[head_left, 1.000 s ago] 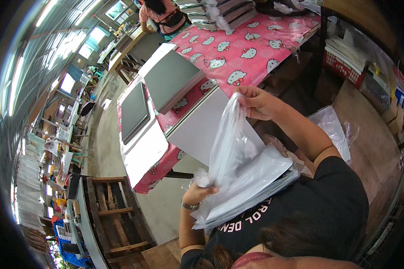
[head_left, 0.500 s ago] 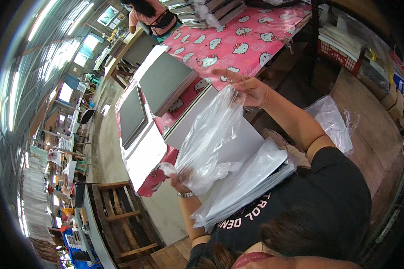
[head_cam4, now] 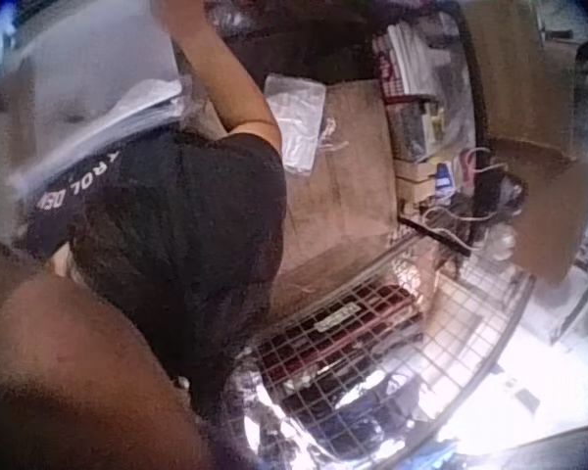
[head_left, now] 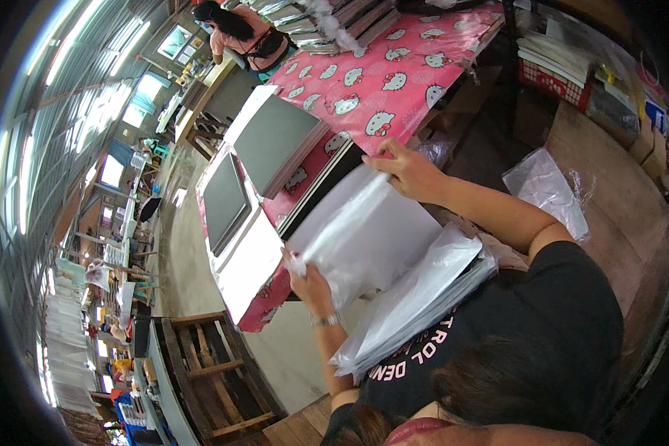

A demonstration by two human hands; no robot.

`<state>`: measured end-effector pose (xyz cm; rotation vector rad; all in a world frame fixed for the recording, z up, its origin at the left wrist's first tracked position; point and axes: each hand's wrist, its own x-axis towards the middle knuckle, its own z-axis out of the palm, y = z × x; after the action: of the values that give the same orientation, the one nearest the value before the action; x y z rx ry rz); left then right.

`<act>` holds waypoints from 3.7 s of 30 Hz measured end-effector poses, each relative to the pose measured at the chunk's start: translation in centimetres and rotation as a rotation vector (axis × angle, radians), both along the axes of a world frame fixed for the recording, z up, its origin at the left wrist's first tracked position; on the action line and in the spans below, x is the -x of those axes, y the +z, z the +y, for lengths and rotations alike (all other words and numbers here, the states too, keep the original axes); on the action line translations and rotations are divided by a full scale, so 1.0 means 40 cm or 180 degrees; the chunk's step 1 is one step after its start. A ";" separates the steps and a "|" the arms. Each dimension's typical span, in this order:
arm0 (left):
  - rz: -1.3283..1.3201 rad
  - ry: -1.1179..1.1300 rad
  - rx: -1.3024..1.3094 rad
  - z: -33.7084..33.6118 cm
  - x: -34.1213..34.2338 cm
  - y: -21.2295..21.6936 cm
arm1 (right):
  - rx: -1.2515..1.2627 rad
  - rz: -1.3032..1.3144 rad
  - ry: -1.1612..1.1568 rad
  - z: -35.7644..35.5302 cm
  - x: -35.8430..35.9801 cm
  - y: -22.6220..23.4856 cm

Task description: The person places black folders into individual plastic bags and stacks them on a table.

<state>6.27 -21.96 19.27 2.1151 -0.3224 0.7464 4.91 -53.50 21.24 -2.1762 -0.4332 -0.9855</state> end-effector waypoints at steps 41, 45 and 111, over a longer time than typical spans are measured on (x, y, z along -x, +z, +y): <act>0.2194 -0.2528 0.2610 -0.142 0.094 0.182 | -0.0886 0.1676 0.2693 0.150 0.044 0.090; 0.1936 -0.2572 0.2865 -0.112 0.095 0.210 | -0.1338 0.2173 0.2781 0.109 0.013 0.137; 0.3858 -0.2137 0.0000 0.078 0.208 0.077 | -0.3676 0.2333 0.4150 0.009 0.047 0.118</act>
<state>-2.04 -18.84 22.33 1.8876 -0.3008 -0.9082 3.02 -53.14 25.97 -0.7176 -0.5602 0.3196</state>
